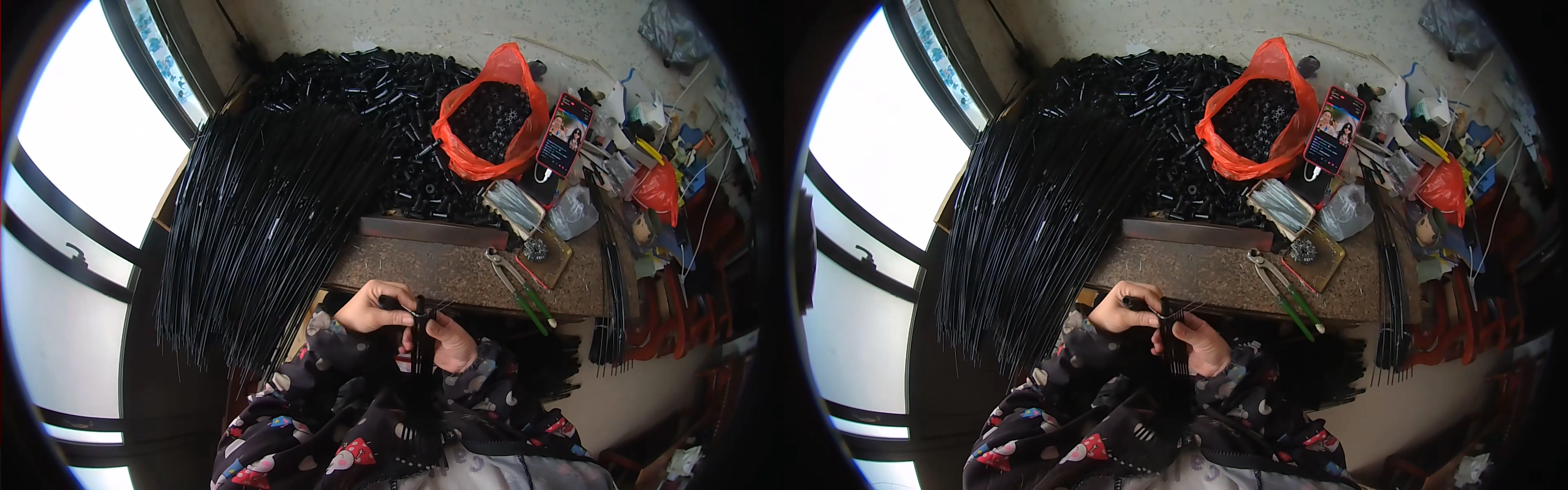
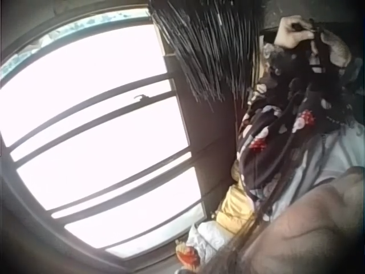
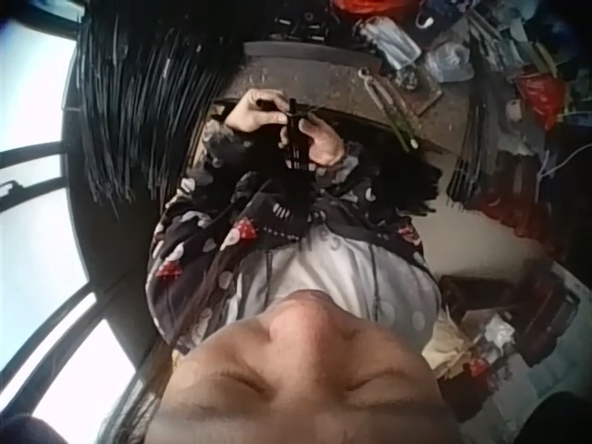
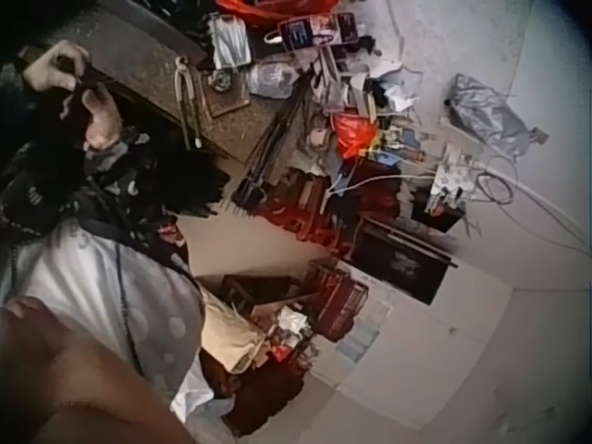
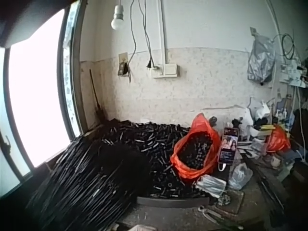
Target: Inserting small components into black cables and using a hand tool to secure them.
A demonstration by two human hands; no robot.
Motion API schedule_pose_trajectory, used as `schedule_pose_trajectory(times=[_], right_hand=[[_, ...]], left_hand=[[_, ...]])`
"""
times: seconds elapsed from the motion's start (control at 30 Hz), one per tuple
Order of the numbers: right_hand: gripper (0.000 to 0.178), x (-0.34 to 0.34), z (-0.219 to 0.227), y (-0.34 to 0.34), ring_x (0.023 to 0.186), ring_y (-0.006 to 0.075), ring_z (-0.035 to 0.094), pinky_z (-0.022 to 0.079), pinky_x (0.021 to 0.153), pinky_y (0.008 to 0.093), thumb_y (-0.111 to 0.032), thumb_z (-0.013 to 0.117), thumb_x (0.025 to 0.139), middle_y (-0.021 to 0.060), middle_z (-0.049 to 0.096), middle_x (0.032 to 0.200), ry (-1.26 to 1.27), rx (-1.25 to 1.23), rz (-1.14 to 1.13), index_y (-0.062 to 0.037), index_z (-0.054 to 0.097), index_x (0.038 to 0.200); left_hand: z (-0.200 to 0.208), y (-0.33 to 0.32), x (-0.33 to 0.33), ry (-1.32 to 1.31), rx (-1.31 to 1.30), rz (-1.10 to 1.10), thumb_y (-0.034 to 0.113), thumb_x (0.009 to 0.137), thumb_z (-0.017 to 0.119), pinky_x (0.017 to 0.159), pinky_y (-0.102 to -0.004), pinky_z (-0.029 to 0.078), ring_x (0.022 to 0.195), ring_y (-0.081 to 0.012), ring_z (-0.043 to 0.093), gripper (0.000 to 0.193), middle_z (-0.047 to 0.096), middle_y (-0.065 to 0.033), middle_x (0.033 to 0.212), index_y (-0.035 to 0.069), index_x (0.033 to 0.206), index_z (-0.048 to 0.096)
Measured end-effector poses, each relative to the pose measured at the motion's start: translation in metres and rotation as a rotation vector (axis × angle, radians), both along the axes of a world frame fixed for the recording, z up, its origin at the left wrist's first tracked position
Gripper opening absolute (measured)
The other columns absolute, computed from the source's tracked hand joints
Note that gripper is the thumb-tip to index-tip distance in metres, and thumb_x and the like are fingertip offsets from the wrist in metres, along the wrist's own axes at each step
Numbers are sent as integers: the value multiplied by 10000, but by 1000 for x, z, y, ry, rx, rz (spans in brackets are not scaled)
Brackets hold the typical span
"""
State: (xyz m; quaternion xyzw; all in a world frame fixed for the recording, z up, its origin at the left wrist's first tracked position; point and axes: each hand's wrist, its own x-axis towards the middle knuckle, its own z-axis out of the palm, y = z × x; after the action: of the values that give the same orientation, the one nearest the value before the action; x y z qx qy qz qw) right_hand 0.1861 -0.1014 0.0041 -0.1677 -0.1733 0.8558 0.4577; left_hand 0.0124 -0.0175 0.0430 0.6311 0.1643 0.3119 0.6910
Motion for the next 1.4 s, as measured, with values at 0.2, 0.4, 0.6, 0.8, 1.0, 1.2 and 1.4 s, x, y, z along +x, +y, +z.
schedule_pose_trajectory(times=[0.2,0.4,0.6,0.8,1.0,1.2,1.4], right_hand=[[269,-3,4,-9,828,242,604,471,828,423,-205,651,798,119,613,865,-40,90,124,-18,562,970],[138,-24,9,-17,703,148,599,508,637,286,-144,616,834,82,620,814,-322,79,-452,-42,541,889],[158,-22,13,-22,702,128,584,491,640,266,-159,612,840,82,613,804,-348,95,-517,-50,505,882],[201,-20,16,-20,705,161,573,472,668,295,-199,618,830,98,602,815,-334,98,-470,-49,520,920],[168,-19,18,-18,709,136,578,488,627,274,-190,604,844,76,607,824,-286,97,-416,-58,507,885],[220,-14,12,-18,717,166,573,469,652,287,-210,618,829,90,593,825,-249,90,-399,-44,530,943],[149,-25,12,-22,695,119,572,471,650,252,-164,600,849,59,611,797,-314,141,-427,-47,529,909]], left_hand=[[6,12,0,-142,2,-374,113,707,729,703,-308,444,801,-196,575,198,620,-91,833,-10,839,647],[47,7,19,35,67,185,343,931,342,979,-327,326,1209,-212,390,472,419,-132,1312,-7,1206,501],[37,3,26,136,-63,-45,286,880,534,905,-305,389,1056,-176,495,405,525,-105,1174,-9,1158,526],[49,5,12,-34,-177,22,71,809,634,811,-253,445,944,-108,544,253,584,-56,1049,-16,1036,564],[56,7,10,182,355,20,114,818,633,749,-247,466,869,-95,566,269,620,-73,944,-15,1044,564],[48,-7,16,435,526,227,190,802,662,552,-237,458,613,-78,568,249,617,-72,656,-21,915,596],[43,-8,4,67,-33,26,108,833,611,619,-218,455,713,-78,567,184,621,-46,790,-25,954,572]])
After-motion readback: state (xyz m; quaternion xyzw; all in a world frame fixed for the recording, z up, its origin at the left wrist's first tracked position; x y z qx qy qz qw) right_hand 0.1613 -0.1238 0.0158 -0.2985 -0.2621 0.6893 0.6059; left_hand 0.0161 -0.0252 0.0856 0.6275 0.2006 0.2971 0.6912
